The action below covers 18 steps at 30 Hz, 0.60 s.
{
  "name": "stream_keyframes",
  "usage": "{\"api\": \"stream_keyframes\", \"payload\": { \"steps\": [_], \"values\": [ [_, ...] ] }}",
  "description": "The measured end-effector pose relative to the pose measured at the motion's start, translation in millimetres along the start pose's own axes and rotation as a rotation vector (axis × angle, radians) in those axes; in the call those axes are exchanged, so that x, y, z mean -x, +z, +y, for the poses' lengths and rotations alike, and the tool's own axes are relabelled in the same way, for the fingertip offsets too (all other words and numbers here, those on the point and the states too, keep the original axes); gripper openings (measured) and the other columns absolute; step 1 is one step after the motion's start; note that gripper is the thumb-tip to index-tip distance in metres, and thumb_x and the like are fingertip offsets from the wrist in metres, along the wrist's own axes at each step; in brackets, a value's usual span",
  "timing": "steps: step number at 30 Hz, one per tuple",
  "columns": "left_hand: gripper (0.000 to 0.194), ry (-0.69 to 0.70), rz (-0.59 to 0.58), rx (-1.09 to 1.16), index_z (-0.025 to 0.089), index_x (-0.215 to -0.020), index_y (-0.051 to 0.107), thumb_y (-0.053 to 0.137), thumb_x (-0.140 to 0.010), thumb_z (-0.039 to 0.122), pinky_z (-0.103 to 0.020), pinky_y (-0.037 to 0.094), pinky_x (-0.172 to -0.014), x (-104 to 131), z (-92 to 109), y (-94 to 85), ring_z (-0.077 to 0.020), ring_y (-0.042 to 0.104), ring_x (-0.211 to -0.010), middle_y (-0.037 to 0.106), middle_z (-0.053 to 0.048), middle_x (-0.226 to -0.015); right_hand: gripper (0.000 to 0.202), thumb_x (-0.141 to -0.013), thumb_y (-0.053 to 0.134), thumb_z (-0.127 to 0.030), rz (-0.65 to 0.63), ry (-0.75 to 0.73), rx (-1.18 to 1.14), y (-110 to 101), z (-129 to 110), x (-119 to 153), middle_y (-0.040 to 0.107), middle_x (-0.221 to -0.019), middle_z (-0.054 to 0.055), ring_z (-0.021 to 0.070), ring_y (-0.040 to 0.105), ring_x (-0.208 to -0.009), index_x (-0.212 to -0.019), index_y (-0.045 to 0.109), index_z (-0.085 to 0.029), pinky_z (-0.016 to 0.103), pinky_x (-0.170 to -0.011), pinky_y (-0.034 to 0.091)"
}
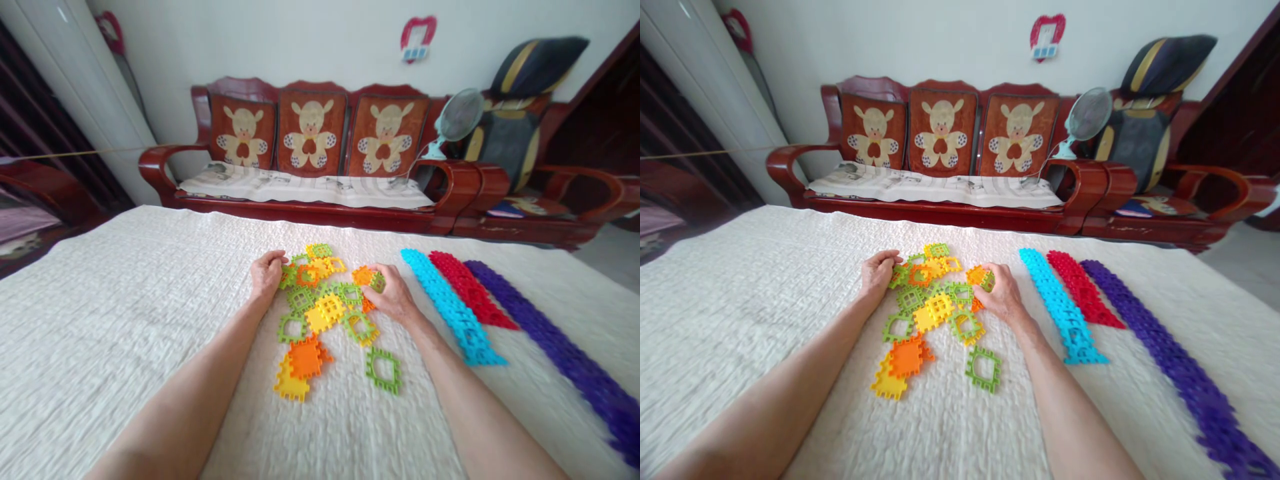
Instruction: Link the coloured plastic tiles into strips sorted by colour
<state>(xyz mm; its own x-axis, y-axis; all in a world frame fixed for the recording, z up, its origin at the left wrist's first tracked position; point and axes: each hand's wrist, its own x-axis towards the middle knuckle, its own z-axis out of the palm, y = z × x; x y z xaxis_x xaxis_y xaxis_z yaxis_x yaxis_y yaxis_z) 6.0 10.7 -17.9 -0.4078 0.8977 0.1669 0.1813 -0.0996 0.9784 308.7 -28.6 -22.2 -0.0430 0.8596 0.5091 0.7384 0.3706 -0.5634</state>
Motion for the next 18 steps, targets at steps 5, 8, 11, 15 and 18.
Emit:
{"api": "stream_keyframes", "payload": {
  "steps": [5,8,11,15,18],
  "values": [
    [0.038,-0.011,-0.002,-0.035,0.016,-0.093,0.074,0.047,-0.069,0.027,-0.024,0.043,-0.053,-0.2,3.5,0.8,-0.0124,0.054,-0.053,0.075,-0.005,-0.082,0.042,-0.078,0.061,-0.036,-0.030,0.003,-0.059,-1.8,-0.4,-0.3,0.069,-0.117,0.010,0.0265,0.065,-0.110,-0.117,0.062,-0.021,0.043,-0.099,0.051],
    [0.037,-0.010,-0.007,-0.033,0.016,-0.092,0.075,0.048,-0.069,0.026,-0.024,0.044,-0.053,-0.2,3.1,1.2,-0.0126,0.056,-0.055,0.076,-0.005,-0.082,0.041,-0.079,0.061,-0.036,-0.073,-0.016,-0.086,-3.3,-0.5,-0.7,0.071,-0.118,0.009,0.0259,0.066,-0.111,-0.117,0.063,-0.021,0.043,-0.101,0.050],
    [0.037,-0.017,-0.010,-0.022,0.016,-0.092,0.075,0.048,-0.069,0.026,-0.023,0.043,-0.051,-0.4,1.6,1.3,-0.0121,0.055,-0.053,0.076,-0.006,-0.083,0.038,-0.077,0.061,-0.033,-0.076,-0.047,-0.099,-3.9,-1.6,-1.0,0.071,-0.118,0.010,0.0256,0.066,-0.110,-0.113,0.065,-0.021,0.043,-0.100,0.051],
    [0.038,-0.010,-0.013,-0.018,0.016,-0.093,0.075,0.048,-0.069,0.026,-0.023,0.042,-0.050,-1.8,-0.8,1.2,-0.0119,0.055,-0.053,0.075,-0.006,-0.082,0.029,-0.077,0.062,-0.033,-0.093,-0.085,-0.093,-4.6,-5.2,-0.4,0.072,-0.110,0.010,0.0258,0.068,-0.105,-0.103,0.068,-0.020,0.042,-0.097,0.053],
    [0.038,-0.013,-0.016,-0.020,0.016,-0.094,0.075,0.047,-0.070,0.026,-0.023,0.044,-0.051,-2.7,-1.9,1.3,-0.0121,0.056,-0.053,0.076,-0.005,-0.083,0.027,-0.080,0.059,-0.034,-0.084,-0.082,-0.098,-4.7,-6.3,-0.3,0.072,-0.110,0.011,0.0265,0.067,-0.106,-0.101,0.068,-0.020,0.043,-0.099,0.052]
  ]
}}
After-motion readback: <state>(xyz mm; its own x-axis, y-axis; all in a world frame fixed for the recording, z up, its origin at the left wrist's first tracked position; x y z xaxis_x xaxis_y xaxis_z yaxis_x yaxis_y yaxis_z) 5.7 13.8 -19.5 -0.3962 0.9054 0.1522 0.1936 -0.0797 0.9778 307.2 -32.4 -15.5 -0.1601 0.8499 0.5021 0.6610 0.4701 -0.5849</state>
